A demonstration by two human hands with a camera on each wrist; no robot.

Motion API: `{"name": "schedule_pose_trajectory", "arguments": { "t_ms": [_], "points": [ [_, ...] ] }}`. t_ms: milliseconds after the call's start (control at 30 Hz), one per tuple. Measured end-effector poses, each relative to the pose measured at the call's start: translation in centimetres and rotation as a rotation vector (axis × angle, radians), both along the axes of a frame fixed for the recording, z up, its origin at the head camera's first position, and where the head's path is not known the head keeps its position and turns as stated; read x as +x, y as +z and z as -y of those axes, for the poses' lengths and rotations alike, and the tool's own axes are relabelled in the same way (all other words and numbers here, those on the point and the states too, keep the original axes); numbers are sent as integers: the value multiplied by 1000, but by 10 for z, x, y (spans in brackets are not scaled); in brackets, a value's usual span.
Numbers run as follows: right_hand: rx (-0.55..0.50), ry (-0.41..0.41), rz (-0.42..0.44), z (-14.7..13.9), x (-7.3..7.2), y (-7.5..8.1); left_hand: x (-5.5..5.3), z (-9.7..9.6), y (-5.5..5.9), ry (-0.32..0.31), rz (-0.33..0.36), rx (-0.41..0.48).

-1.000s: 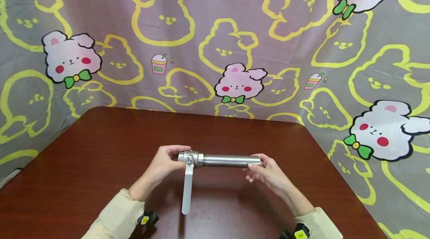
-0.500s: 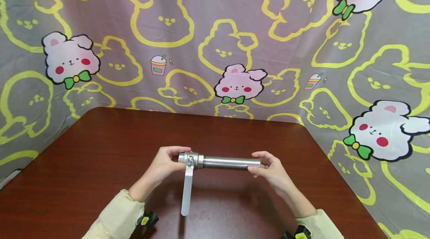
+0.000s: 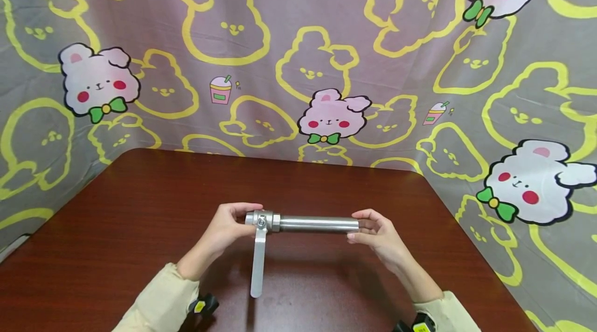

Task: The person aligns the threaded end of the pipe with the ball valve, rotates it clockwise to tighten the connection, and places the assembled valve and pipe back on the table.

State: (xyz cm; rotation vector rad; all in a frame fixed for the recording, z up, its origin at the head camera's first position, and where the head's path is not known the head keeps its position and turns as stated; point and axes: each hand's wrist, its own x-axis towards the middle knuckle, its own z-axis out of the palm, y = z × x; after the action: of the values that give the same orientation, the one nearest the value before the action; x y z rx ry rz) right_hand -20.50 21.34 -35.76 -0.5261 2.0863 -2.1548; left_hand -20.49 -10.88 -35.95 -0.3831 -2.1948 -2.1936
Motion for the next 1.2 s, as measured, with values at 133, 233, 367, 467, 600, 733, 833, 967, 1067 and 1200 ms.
{"name": "schedule_pose_trajectory", "arguments": {
  "t_ms": [133, 233, 367, 467, 600, 733, 833, 967, 1067, 1200],
  "points": [
    [4, 12, -8, -1, 0, -1, 1, -1, 0, 21, 1, -7],
    [-10, 26, -6, -2, 1, -2, 2, -2, 0, 39, -5, -18],
    [-23, 36, 6, -2, 2, -2, 2, -4, -1, 52, -10, -26],
    [-12, 36, 6, -1, 3, -1, 2, -4, -1, 58, -14, -29],
    [5, 44, -21, -1, 3, 0, 2, -3, 1, 62, -21, -35],
    [7, 82, -71, -2, 1, -2, 2, -2, 1, 54, -15, -32],
    [-5, 114, -102, -3, -1, -3, 2, -1, 2, 46, -8, -26],
    [-1, 110, -105, -5, -2, -4, 2, -1, 2, 41, 2, -20],
    [23, 89, -79, -5, -2, -4, 2, -1, 1, 43, 7, -21],
    [35, 83, -20, -5, -1, -3, 2, -1, 1, 44, 6, -24]
  ]
}}
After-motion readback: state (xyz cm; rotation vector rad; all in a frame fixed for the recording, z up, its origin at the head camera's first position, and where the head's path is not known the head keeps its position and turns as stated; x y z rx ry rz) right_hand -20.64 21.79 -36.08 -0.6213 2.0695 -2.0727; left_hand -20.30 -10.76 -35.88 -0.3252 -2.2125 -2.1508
